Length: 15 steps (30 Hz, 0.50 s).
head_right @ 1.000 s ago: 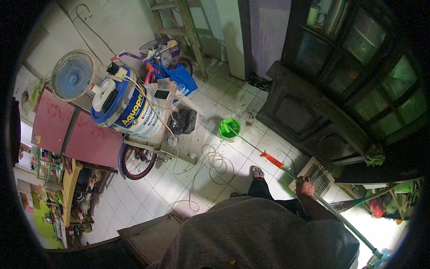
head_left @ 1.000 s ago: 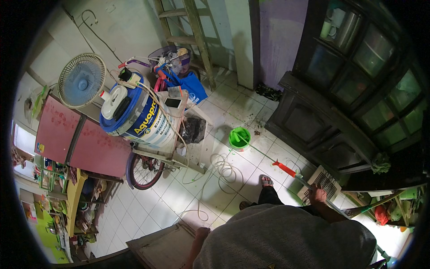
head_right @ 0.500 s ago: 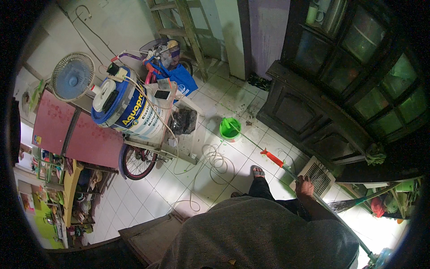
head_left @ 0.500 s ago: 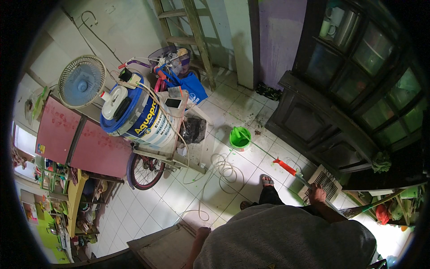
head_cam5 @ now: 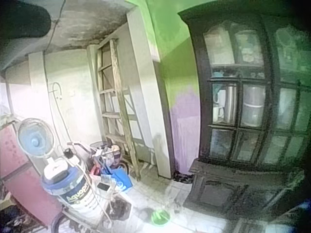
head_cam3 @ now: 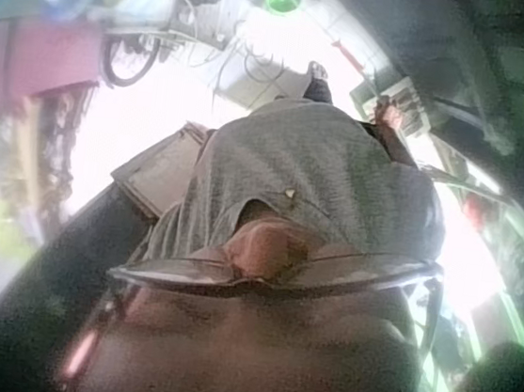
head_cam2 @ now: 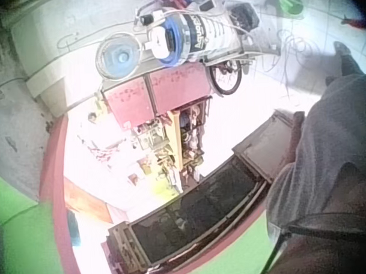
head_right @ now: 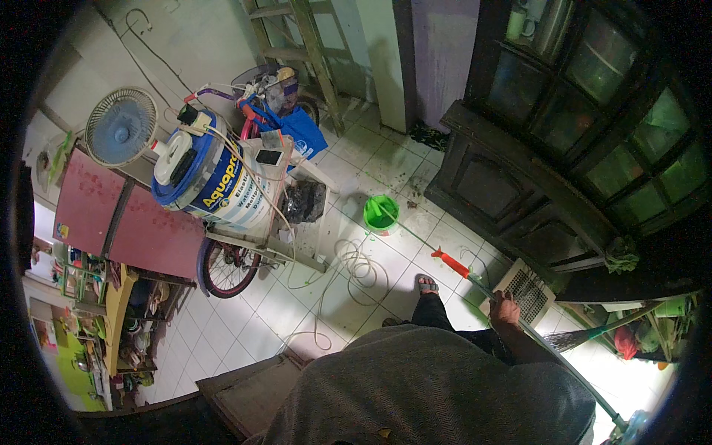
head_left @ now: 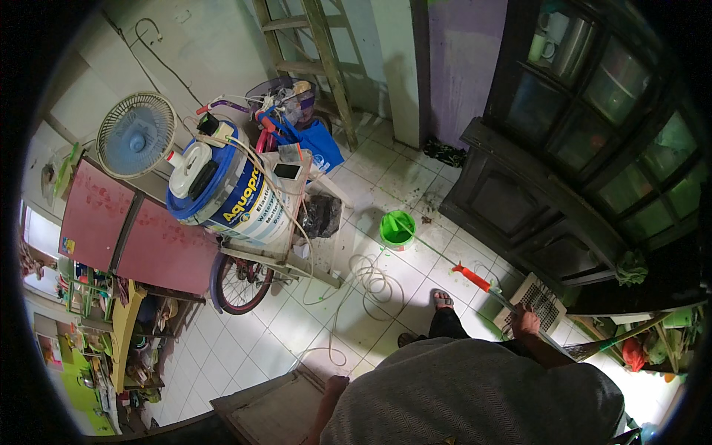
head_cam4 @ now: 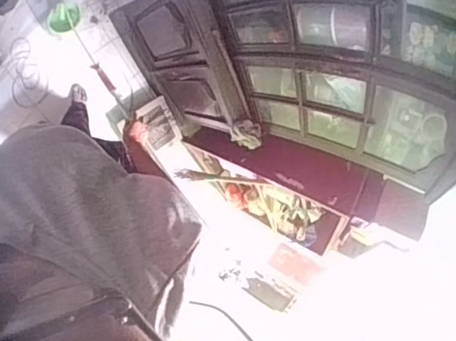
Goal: The person uses a long-handled paint roller to apply green paint to the ceiling. They repeatedly roll the ceiling surface and occasionally dip the roller into a green bucket to reload paint.
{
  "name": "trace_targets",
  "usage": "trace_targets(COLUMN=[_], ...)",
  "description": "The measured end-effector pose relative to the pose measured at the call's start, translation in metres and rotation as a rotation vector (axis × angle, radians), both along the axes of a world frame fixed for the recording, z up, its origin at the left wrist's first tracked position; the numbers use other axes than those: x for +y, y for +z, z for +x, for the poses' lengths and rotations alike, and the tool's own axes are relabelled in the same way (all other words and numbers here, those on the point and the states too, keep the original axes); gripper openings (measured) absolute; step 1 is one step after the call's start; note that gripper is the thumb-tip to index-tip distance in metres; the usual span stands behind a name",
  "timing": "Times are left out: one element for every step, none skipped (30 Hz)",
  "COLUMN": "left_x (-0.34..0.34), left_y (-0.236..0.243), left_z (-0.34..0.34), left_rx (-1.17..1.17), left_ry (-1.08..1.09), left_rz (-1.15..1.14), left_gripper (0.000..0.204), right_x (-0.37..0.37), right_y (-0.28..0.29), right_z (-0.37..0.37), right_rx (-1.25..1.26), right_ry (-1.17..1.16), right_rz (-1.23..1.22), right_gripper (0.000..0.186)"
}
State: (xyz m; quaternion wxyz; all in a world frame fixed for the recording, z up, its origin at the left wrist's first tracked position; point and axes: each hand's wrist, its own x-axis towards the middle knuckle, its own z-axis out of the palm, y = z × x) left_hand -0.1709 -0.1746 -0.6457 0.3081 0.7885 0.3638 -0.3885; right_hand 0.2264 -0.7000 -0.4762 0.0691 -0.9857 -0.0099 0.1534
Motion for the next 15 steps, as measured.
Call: trace_targets(left_x=[-0.001, -0.002, -0.002, 0.002, 0.004, 0.004, 0.004, 0.005, 0.005, 0.004, 0.004, 0.005, 0.005, 0.006, 0.007], left_y=[-0.002, -0.003, -0.005, -0.009, -0.012, -0.014, -0.014, -0.014, -0.013, -0.010, -0.008, -0.007, -0.006, -0.005, -0.005], left_z=[-0.001, -0.002, -0.003, -0.007, -0.009, -0.008, -0.008, -0.007, -0.008, -0.005, -0.005, -0.004, -0.004, -0.004, -0.003], left_rx=[-0.010, -0.021, -0.064, -0.100, -0.140, -0.157, -0.173, -0.189, -0.186, -0.189, -0.186, -0.202, -0.219, -0.235, -0.216], left_ry=[-0.016, -0.031, -0.149, -0.272, -0.393, -0.468, -0.542, -0.616, -0.661, -0.706, -0.752, -0.750, -0.749, -0.748, -0.740], left_rz=[0.017, 0.034, 0.047, 0.063, 0.076, 0.094, 0.111, 0.129, 0.135, 0.143, 0.150, 0.156, 0.162, 0.168, 0.159], left_gripper=[0.043, 0.043, 0.042, 0.040, 0.039, 0.037, 0.035, 0.032, 0.030, 0.029, 0.027, 0.026, 0.025, 0.024, 0.024], right_x=[0.001, 0.001, 0.000, -0.002, -0.003, -0.005, -0.006, -0.006, -0.005, -0.003, -0.002, 0.001, 0.006, 0.010, 0.012], right_y=[0.002, 0.003, 0.002, -0.001, -0.004, -0.007, -0.009, -0.010, -0.012, -0.014, -0.015, -0.011, -0.003, 0.001, 0.001], right_z=[0.000, 0.000, 0.000, -0.002, -0.002, -0.002, -0.002, -0.001, -0.001, 0.002, 0.004, 0.005, 0.004, 0.005, 0.006], right_rx=[0.004, 0.008, 0.005, 0.008, 0.007, 0.008, 0.011, 0.014, 0.063, 0.106, 0.155, 0.194, 0.234, 0.274, 0.297], right_ry=[0.000, 0.000, 0.005, 0.006, 0.008, 0.015, 0.022, 0.029, 0.017, 0.004, -0.009, -0.033, -0.058, -0.082, -0.100], right_rz=[-0.007, -0.014, -0.012, -0.006, -0.003, 0.007, 0.016, 0.026, 0.008, -0.010, -0.026, 0.005, 0.036, 0.068, 0.068], right_gripper=[0.033, 0.034, 0.033, 0.033, 0.033, 0.032, 0.032, 0.032, 0.032, 0.033, 0.034, 0.035, 0.035, 0.036, 0.035])
